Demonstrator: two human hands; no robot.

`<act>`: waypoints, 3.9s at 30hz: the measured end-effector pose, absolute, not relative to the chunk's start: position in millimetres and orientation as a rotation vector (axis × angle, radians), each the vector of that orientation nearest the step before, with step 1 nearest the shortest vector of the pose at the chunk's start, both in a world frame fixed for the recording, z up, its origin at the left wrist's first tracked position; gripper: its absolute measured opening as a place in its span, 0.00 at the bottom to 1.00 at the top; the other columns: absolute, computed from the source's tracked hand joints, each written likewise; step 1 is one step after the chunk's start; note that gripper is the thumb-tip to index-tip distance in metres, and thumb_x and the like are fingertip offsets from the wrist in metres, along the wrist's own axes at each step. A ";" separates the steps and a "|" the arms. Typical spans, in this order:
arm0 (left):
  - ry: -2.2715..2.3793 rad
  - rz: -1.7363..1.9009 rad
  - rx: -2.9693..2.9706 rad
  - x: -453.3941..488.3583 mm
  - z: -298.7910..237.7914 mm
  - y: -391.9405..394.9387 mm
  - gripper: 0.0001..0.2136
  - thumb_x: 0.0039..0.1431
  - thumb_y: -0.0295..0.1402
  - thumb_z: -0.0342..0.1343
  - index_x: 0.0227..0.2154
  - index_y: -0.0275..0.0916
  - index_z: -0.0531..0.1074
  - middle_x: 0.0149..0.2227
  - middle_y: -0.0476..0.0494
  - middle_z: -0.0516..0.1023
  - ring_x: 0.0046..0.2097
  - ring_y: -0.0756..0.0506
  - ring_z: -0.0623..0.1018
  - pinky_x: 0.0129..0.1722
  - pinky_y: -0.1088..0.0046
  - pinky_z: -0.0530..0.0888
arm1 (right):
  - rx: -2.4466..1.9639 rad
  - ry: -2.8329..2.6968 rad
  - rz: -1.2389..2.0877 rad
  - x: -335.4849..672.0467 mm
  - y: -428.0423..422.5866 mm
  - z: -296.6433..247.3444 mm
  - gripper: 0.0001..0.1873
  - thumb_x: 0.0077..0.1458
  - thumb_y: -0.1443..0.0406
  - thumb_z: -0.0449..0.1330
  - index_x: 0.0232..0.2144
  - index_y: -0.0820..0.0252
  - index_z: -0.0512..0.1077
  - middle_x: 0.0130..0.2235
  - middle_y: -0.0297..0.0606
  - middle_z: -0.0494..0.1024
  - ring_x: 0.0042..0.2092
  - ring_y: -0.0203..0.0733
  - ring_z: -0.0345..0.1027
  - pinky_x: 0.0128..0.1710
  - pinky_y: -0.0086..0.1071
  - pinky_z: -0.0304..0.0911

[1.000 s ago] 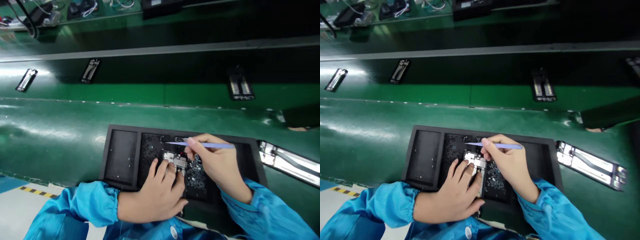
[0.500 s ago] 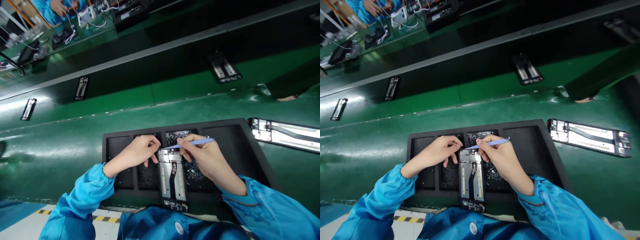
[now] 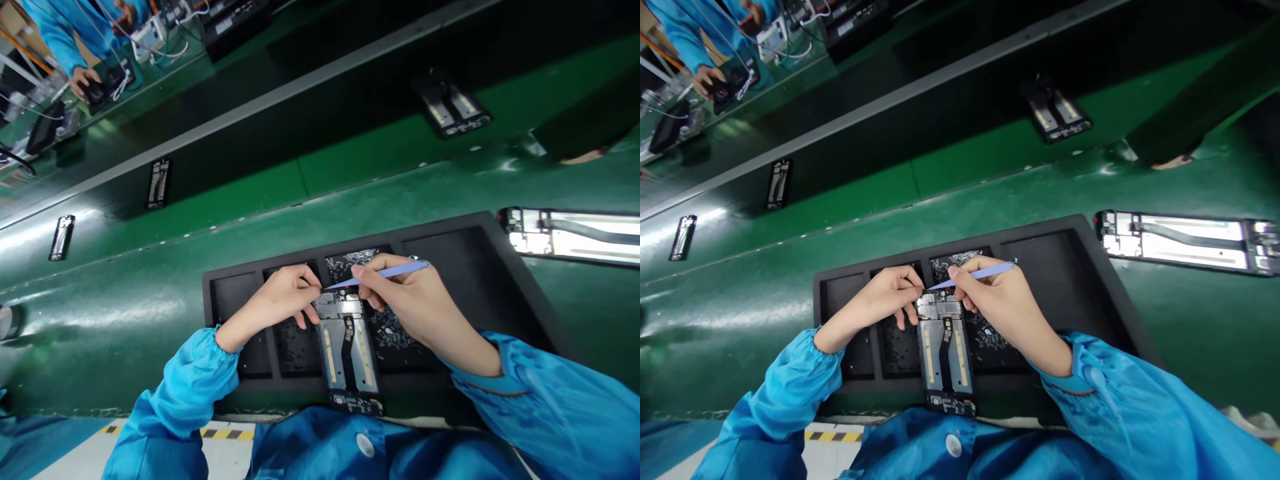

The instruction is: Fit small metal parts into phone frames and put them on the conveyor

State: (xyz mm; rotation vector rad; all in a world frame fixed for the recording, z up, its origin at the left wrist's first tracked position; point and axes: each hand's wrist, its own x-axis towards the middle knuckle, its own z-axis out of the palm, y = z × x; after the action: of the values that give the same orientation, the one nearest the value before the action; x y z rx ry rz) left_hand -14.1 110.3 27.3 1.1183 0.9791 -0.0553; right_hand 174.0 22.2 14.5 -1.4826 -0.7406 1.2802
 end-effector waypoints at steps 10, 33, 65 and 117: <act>1.038 -0.074 1.087 -10.1 30.7 113.4 0.02 0.62 0.24 0.51 0.34 0.35 0.68 0.22 0.51 0.74 0.22 0.49 0.80 0.19 0.81 0.76 | -1.512 -0.871 1.233 176.3 22.5 22.5 0.23 0.53 0.48 0.69 0.20 0.58 0.72 0.20 0.34 0.74 0.19 0.33 0.64 0.17 0.26 0.60; 1.034 -0.062 1.120 -11.2 25.7 113.8 0.03 0.60 0.22 0.55 0.33 0.36 0.68 0.21 0.52 0.75 0.21 0.48 0.80 0.19 0.77 0.78 | -1.547 -0.906 1.206 174.2 18.1 22.1 0.22 0.55 0.49 0.66 0.20 0.57 0.71 0.20 0.34 0.74 0.20 0.36 0.66 0.19 0.30 0.61; 1.064 0.048 1.239 -11.4 21.8 105.5 0.05 0.51 0.22 0.52 0.30 0.37 0.68 0.17 0.54 0.73 0.18 0.49 0.77 0.17 0.79 0.76 | -1.649 -0.871 1.117 193.4 9.8 30.2 0.26 0.52 0.45 0.67 0.18 0.57 0.69 0.18 0.34 0.71 0.19 0.34 0.61 0.18 0.30 0.54; 0.999 0.312 2.120 -4.1 38.3 88.4 0.12 0.53 0.39 0.70 0.40 0.43 0.81 0.42 0.45 0.76 0.47 0.43 0.76 0.52 0.67 0.72 | -1.432 -0.702 1.072 208.9 4.7 26.9 0.29 0.53 0.40 0.63 0.21 0.56 0.64 0.21 0.32 0.68 0.22 0.33 0.56 0.20 0.29 0.52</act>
State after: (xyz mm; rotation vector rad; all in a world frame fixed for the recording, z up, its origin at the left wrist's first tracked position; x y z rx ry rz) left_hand -4.1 88.4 38.3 2.1201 0.9992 0.3122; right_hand 208.9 4.7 26.9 -1.4318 -0.7017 1.0720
